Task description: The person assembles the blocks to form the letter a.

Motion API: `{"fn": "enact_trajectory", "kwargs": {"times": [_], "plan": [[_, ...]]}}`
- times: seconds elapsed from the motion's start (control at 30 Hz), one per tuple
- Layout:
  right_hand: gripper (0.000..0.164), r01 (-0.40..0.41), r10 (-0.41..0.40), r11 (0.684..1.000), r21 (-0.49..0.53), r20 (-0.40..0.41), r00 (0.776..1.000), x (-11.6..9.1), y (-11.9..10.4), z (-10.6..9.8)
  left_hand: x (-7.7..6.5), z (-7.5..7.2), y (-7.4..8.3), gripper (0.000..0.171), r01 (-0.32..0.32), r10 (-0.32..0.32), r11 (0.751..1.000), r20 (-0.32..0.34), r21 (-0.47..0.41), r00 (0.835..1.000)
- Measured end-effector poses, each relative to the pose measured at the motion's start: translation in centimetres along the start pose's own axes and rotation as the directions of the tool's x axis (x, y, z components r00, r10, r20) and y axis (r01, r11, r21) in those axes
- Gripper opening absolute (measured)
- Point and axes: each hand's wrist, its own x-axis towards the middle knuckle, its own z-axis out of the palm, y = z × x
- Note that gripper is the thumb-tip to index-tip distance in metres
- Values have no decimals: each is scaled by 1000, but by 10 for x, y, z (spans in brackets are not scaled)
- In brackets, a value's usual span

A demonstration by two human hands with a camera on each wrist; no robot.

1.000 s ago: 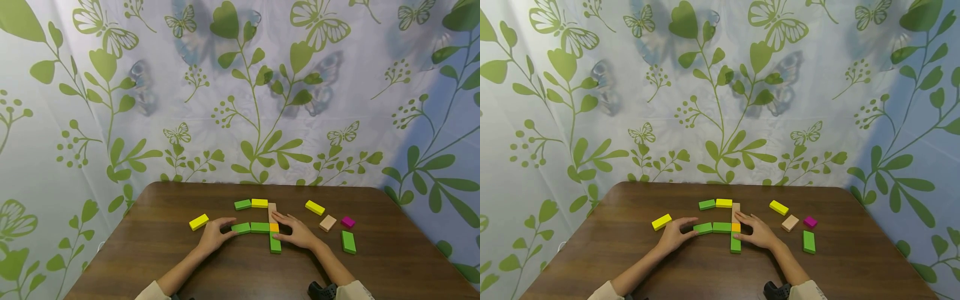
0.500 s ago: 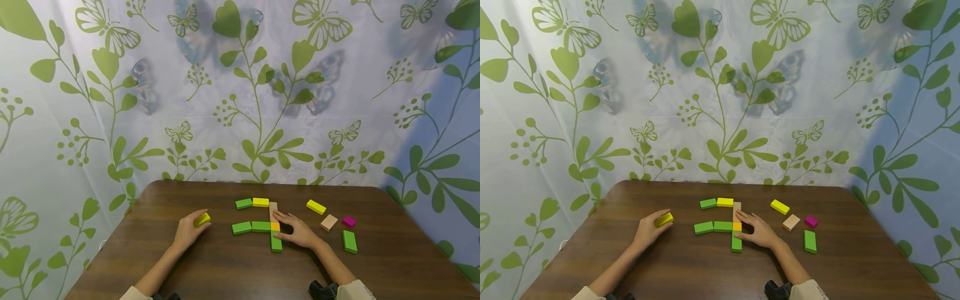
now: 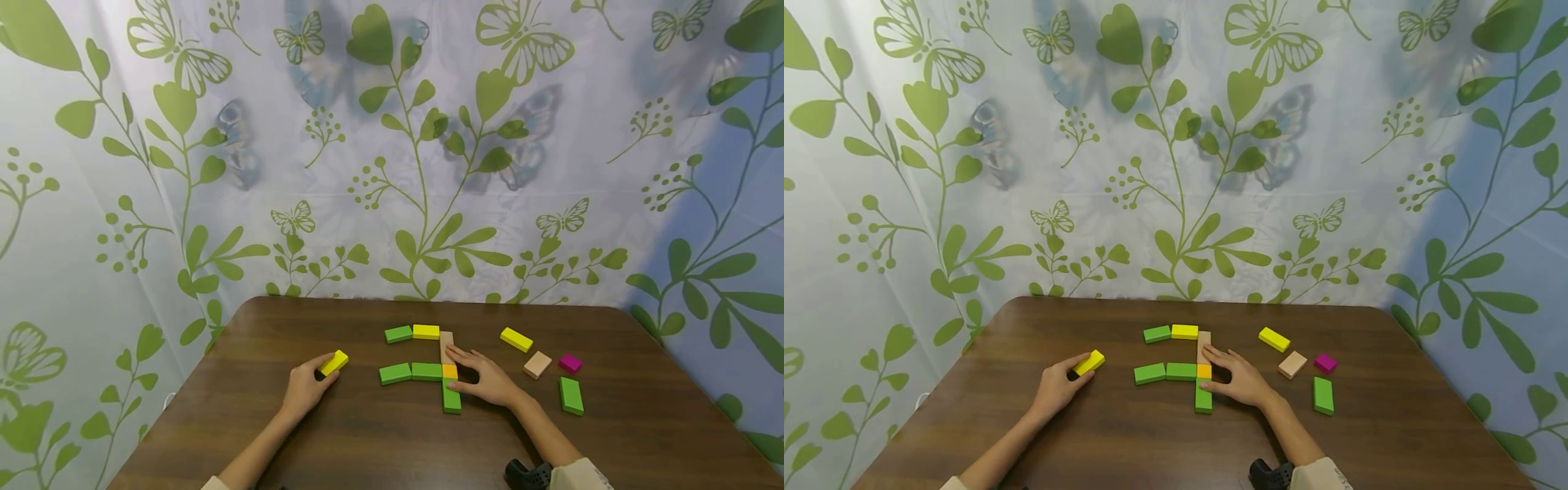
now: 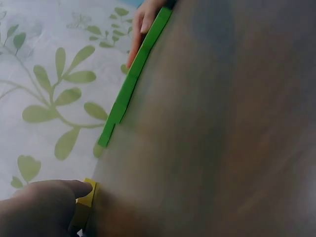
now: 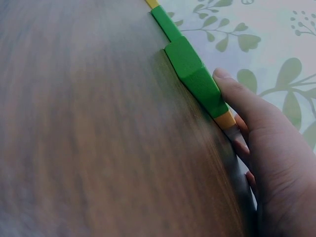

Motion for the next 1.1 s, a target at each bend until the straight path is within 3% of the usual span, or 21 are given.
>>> {"fn": "enact_trajectory", "kwargs": {"times": [0.33, 0.43, 0.57, 0.63, 0.77, 1.1], "plan": [[73, 10, -10, 1000, -2, 4, 1000, 1, 0, 1, -25, 2, 30, 46, 20, -18, 1000, 108, -10, 994], [73, 13, -13, 1000, 4, 4, 1000, 1, 1, 2, -23, 2, 32, 49, 2, 3, 999, 119, -38, 993], [72, 12, -12, 1000, 2, -3, 1000, 1, 3, 2, -8, -1, 18, 59, -61, 75, 994, 166, -89, 983], [72, 9, -9, 1000, 3, -4, 1000, 1, 4, 2, 2, -4, 7, 63, -96, 123, 987, 228, -128, 966], [72, 15, -15, 1000, -2, -4, 1000, 1, 3, 2, 15, -10, -13, 65, -117, 186, 971, 356, -207, 916], [72, 6, -6, 1000, -11, -5, 1000, 1, 1, 1, 26, -13, -24, 71, -147, 257, 957, 492, -251, 832]]}}
